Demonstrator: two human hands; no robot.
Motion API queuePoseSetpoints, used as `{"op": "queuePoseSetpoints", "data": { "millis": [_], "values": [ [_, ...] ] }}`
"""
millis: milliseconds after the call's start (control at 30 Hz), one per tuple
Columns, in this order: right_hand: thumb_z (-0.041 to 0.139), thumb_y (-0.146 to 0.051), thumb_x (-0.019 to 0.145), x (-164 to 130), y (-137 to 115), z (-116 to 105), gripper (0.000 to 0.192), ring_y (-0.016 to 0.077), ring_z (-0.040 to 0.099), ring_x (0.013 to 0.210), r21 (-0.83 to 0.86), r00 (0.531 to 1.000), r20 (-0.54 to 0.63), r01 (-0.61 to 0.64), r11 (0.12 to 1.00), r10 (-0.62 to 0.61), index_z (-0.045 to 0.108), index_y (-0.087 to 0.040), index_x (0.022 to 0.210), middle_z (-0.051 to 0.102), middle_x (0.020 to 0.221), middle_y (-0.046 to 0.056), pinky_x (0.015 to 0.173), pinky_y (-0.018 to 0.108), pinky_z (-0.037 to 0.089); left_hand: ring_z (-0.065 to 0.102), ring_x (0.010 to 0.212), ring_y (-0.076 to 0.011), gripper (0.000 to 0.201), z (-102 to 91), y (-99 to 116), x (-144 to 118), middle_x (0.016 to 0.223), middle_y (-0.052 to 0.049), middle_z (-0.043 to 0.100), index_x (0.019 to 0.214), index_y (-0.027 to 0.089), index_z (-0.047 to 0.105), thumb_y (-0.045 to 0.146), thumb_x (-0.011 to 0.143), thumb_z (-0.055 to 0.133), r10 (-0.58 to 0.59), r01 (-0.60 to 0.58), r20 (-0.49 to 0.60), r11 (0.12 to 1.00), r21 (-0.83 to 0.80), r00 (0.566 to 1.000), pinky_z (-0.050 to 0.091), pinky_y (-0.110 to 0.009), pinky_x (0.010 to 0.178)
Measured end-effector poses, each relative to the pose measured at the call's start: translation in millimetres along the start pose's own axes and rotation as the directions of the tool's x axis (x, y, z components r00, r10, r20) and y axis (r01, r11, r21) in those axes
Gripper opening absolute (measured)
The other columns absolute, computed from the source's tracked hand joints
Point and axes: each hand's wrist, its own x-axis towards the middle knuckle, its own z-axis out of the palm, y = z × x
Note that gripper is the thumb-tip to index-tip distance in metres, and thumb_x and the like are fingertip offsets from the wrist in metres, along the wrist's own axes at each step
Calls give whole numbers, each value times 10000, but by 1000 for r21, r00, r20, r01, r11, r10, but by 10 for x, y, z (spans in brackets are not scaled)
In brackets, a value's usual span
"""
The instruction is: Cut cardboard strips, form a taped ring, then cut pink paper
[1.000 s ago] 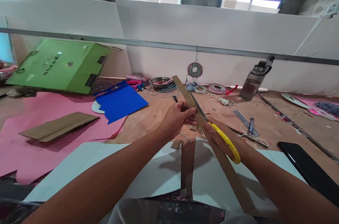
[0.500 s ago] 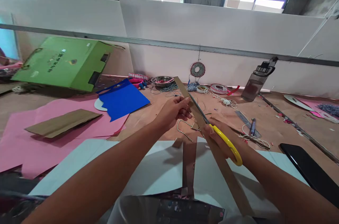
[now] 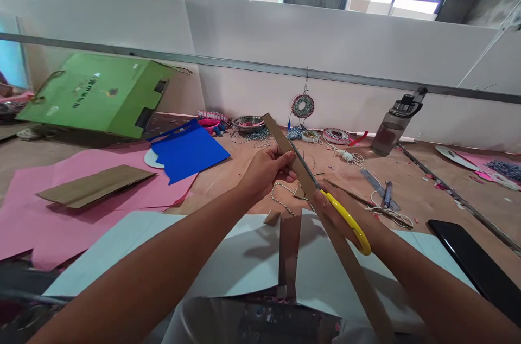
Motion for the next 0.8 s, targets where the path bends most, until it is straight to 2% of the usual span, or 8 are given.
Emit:
{"op": "queuePoseSetpoints", "data": {
  "millis": [367,633,800],
  "values": [
    [278,-684,910,-8,50,82,540,133,394,608,73,995,-3,-96,993,97,487,-194,815,520,721,5,542,277,326,586,444,-83,93,-9,10,-16,631,-16,639,815,124,564,185,859,620,0,0,6,1000,2,1000,491,-161,434],
    [285,-684,913,-16,-38,77,543,124,396,597,138,996,-21,-86,987,90,485,-193,794,524,712,-3,535,264,350,582,440,-78,97,-26,7,11,633,-19,645,808,123,574,191,867,610,-4,4,29,1000,-5,1000,489,-153,429],
    [292,-672,919,-33,34,61,550,132,469,554,147,997,-7,-75,986,76,538,-194,801,560,666,9,512,262,404,591,441,-86,71,-44,53,58,621,-23,650,812,121,588,158,868,610,-88,88,28,996,-31,996,496,-155,425]
  ]
}}
